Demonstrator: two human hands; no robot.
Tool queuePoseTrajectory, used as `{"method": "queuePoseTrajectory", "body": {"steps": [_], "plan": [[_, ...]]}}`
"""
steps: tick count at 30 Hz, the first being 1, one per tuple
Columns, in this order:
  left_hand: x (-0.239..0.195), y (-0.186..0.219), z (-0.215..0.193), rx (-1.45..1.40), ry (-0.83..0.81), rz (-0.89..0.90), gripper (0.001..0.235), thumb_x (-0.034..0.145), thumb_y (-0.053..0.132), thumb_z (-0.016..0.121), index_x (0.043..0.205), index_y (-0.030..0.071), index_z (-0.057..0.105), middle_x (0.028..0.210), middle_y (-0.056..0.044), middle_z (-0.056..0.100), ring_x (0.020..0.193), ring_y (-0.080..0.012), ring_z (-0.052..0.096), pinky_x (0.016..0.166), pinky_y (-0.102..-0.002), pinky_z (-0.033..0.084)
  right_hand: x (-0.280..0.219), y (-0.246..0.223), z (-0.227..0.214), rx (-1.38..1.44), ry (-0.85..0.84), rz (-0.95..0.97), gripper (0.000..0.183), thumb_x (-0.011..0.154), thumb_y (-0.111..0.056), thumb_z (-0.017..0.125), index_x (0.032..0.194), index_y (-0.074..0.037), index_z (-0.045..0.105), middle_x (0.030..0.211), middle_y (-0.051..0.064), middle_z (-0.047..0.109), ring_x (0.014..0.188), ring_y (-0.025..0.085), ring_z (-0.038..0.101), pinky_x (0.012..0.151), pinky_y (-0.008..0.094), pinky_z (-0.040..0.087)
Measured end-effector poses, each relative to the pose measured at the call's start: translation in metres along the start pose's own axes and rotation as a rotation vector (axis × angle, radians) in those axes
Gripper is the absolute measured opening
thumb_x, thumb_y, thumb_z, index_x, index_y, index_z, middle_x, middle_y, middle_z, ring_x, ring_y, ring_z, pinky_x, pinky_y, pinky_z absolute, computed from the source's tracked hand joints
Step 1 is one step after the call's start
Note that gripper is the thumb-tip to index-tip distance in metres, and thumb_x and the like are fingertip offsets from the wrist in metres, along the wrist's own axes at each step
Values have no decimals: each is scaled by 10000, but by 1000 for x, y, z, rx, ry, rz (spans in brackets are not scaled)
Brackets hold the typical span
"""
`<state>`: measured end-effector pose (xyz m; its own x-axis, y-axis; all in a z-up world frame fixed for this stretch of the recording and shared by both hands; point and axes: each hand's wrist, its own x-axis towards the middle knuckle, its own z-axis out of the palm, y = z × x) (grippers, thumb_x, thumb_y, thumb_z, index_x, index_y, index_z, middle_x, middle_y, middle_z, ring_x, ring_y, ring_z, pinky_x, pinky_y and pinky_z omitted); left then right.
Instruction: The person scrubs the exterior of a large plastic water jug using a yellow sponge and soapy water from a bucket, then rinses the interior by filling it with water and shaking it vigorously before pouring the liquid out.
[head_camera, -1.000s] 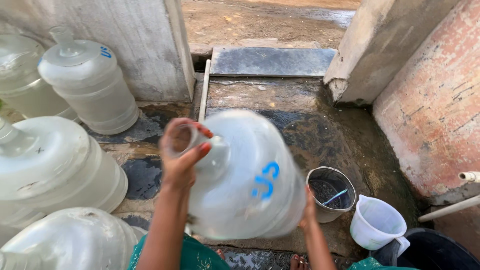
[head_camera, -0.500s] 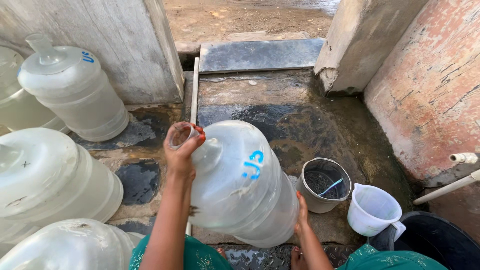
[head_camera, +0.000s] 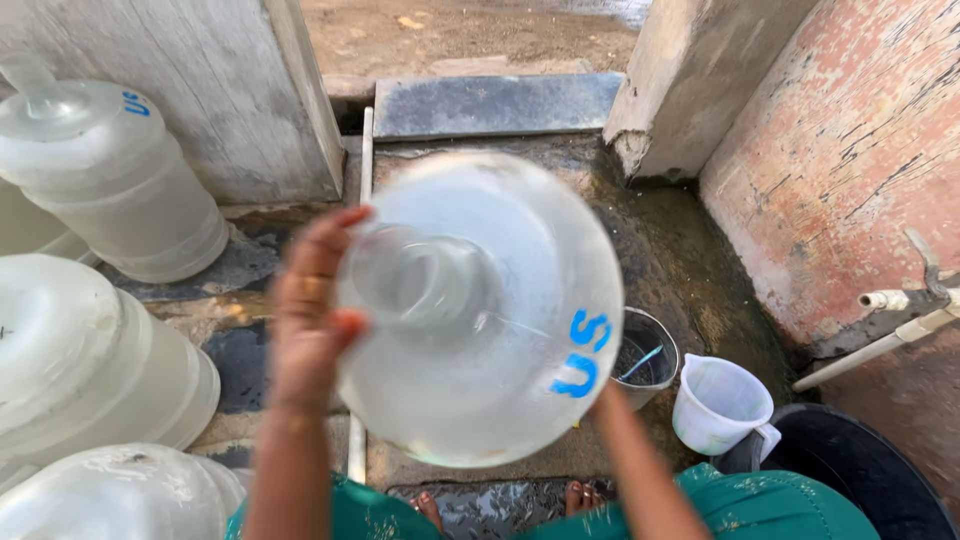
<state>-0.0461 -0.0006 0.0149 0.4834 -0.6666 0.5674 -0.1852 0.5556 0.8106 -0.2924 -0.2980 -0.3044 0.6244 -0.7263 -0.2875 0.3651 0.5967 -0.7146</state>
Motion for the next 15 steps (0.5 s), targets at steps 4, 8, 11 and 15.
{"method": "queuePoseTrajectory", "body": {"steps": [4,8,11,15], "plan": [[7,-52,32,611,127,-352,910,548,400,969,1338,185,572,1193,-74,689,1124,-260,656,934,-451,521,-45,120,-2,152,213,224,834,884,-655,487,1540,-144,429,1495,148,520,1346,374,510,1056,577,480],[18,-53,-3,314,344,-363,626,673,282,939,1196,106,644,1064,-76,695,983,-233,687,880,-399,583,-27,99,-14,-250,341,453,882,898,-744,379,1578,-185,326,1523,213,433,1396,424,469,1062,620,484],[-8,-12,-24,-47,177,106,549,756,147,894,1194,181,565,1066,3,639,1053,-205,643,1037,-436,514,9,24,-8,-258,223,177,874,904,-736,344,1582,-184,320,1537,196,426,1407,404,457,1075,599,469],[-6,15,-56,-356,-282,521,158,965,177,645,1117,135,657,938,-59,731,994,-266,734,1086,-513,479,36,-9,8,-254,191,-28,864,913,-724,298,1586,-182,312,1556,174,417,1422,377,441,1093,572,449]]}}
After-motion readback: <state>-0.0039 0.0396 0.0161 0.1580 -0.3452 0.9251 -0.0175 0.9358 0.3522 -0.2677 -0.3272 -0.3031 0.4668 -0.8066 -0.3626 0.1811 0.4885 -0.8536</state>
